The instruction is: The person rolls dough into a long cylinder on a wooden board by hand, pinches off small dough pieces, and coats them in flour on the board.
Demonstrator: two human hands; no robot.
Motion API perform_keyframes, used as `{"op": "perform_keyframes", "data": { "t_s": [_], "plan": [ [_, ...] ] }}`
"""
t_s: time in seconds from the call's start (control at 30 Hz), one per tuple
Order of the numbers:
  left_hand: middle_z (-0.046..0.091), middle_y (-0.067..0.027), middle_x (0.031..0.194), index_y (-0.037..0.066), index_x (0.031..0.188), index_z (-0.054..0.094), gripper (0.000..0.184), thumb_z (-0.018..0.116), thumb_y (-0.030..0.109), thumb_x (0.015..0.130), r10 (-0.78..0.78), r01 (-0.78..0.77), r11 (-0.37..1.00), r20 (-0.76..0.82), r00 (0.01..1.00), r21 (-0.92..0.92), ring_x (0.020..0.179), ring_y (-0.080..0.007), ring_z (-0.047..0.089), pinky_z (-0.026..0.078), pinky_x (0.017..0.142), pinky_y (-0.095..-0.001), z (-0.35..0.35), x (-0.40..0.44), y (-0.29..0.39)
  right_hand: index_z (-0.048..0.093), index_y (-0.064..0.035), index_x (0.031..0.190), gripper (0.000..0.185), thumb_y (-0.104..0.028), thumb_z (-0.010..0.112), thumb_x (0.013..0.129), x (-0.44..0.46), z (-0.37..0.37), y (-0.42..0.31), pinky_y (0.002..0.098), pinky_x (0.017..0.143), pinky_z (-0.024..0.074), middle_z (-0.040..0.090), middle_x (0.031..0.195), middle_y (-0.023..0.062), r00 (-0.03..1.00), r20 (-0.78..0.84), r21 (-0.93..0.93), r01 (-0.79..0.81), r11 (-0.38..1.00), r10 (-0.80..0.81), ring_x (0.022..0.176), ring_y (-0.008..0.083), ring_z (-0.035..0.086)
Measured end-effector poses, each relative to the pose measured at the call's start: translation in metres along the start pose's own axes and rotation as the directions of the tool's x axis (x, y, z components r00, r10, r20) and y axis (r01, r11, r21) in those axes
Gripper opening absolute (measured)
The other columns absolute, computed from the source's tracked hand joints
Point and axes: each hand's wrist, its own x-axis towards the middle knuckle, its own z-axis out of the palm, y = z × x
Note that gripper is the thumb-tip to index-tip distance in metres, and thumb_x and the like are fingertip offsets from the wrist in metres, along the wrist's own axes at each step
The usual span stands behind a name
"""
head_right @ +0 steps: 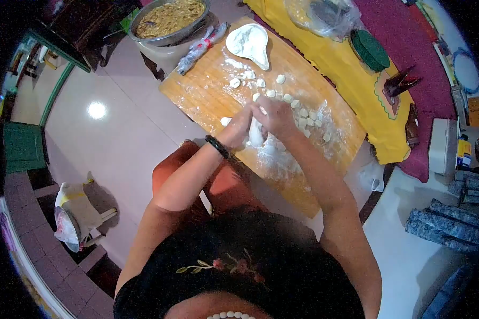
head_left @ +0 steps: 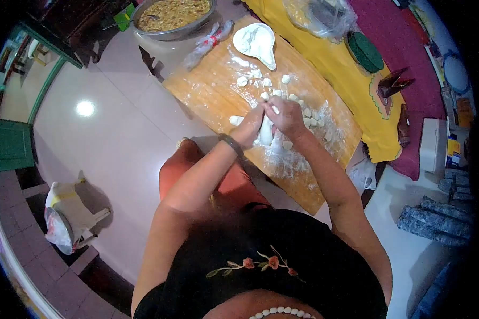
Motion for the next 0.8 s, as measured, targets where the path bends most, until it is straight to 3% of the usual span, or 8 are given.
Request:
{"op": "perform_keyframes", "data": {
  "t_s": [0.07, 0.1, 0.2, 0.3, 0.5, 0.67, 0.73, 0.8],
  "plan": [
    [0.059, -0.0056, 0.078, 0.012, 0.105, 0.050, 0.054, 0.020, 0.057, 0.100, 0.042, -0.045, 0.998, 0.064, 0.997, 0.053, 0.056, -0.0160, 0.057, 0.049, 0.047, -0.0304, 0.001, 0.000, -0.008, 0.059, -0.0061, 0.085, 0.014, -0.019, 0.064, 0.085, 0.001, -0.006, -0.007, 0.0397, 0.053, 0.0481, 0.060, 0.063, 0.0125, 0.981, 0.062, 0.115, -0.188, 0.975, 0.182, 0.056, 0.0313, 0.061],
    [0.057, -0.0042, 0.071, 0.012, 0.101, 0.050, 0.046, 0.026, 0.052, 0.101, 0.035, -0.035, 0.999, -0.006, 0.999, 0.019, 0.052, -0.0153, 0.054, 0.048, 0.046, -0.0291, 0.012, -0.005, 0.000, 0.058, -0.0060, 0.085, 0.013, -0.018, 0.064, 0.085, 0.003, 0.001, 0.000, 0.0384, 0.052, 0.0481, 0.060, 0.064, 0.0130, 0.994, -0.106, -0.015, 0.038, 0.999, -0.040, 0.058, 0.0304, 0.062],
    [0.054, -0.0033, 0.067, 0.011, 0.099, 0.050, 0.040, 0.029, 0.045, 0.102, 0.008, -0.011, 0.998, -0.039, 0.999, -0.066, 0.050, -0.0144, 0.053, 0.047, 0.045, -0.0281, 0.007, 0.001, 0.002, 0.058, -0.0057, 0.086, 0.012, -0.016, 0.064, 0.084, 0.002, 0.007, 0.003, 0.0378, 0.052, 0.0476, 0.060, 0.064, 0.0127, 0.998, -0.049, 0.065, -0.046, 0.997, 0.049, 0.057, 0.0309, 0.061],
    [0.054, -0.0047, 0.069, 0.008, 0.099, 0.051, 0.035, 0.033, 0.038, 0.103, 0.084, -0.078, 0.995, -0.088, 0.993, 0.063, 0.053, -0.0144, 0.054, 0.046, 0.044, -0.0281, 0.007, -0.003, 0.003, 0.058, -0.0056, 0.084, 0.011, -0.014, 0.065, 0.083, 0.008, 0.007, -0.001, 0.0386, 0.051, 0.0467, 0.059, 0.064, 0.0137, 0.973, -0.161, -0.019, 0.167, 0.986, -0.167, 0.057, 0.0316, 0.061],
    [0.053, -0.0045, 0.070, 0.005, 0.094, 0.054, 0.029, 0.039, 0.028, 0.102, 0.258, -0.210, 0.940, -0.157, 0.953, 0.269, 0.055, -0.0147, 0.053, 0.044, 0.045, -0.0290, 0.014, -0.006, 0.000, 0.059, -0.0068, 0.081, 0.010, -0.014, 0.066, 0.081, 0.007, 0.012, 0.007, 0.0429, 0.053, 0.0473, 0.060, 0.066, 0.0149, 0.986, -0.153, 0.068, -0.054, 0.996, 0.064, 0.061, 0.0339, 0.061],
    [0.065, -0.0114, 0.079, -0.002, 0.096, 0.058, 0.032, 0.041, 0.024, 0.100, 0.450, -0.373, 0.479, 0.142, 0.881, 0.794, 0.059, -0.0195, 0.061, 0.047, 0.051, -0.0355, 0.035, -0.007, 0.012, 0.061, -0.0066, 0.079, 0.015, -0.021, 0.061, 0.084, 0.032, 0.017, 0.059, 0.0467, 0.057, 0.0484, 0.062, 0.068, 0.0176, 0.978, -0.164, -0.352, -0.179, 0.919, 0.127, 0.063, 0.0379, 0.061],
    [0.066, -0.0125, 0.080, -0.001, 0.096, 0.060, 0.036, 0.038, 0.027, 0.101, 0.549, -0.340, 0.641, -0.102, 0.830, 0.688, 0.059, -0.0200, 0.061, 0.048, 0.053, -0.0355, 0.014, -0.004, 0.016, 0.060, -0.0067, 0.079, 0.016, -0.022, 0.063, 0.083, 0.047, 0.025, 0.053, 0.0461, 0.059, 0.0491, 0.061, 0.066, 0.0178, 0.947, -0.296, -0.271, -0.205, 0.940, 0.121, 0.063, 0.0387, 0.061],
    [0.056, -0.0060, 0.066, 0.003, 0.084, 0.060, 0.046, 0.036, 0.039, 0.101, 0.343, -0.251, 0.924, -0.334, 0.878, 0.288, 0.051, -0.0164, 0.051, 0.041, 0.048, -0.0316, 0.009, 0.000, 0.009, 0.061, -0.0059, 0.088, 0.018, -0.023, 0.064, 0.083, 0.040, 0.031, 0.059, 0.0439, 0.062, 0.0499, 0.063, 0.074, 0.0183, 0.942, -0.268, -0.093, -0.235, 0.968, 0.203, 0.069, 0.0360, 0.062]
  ]
}}
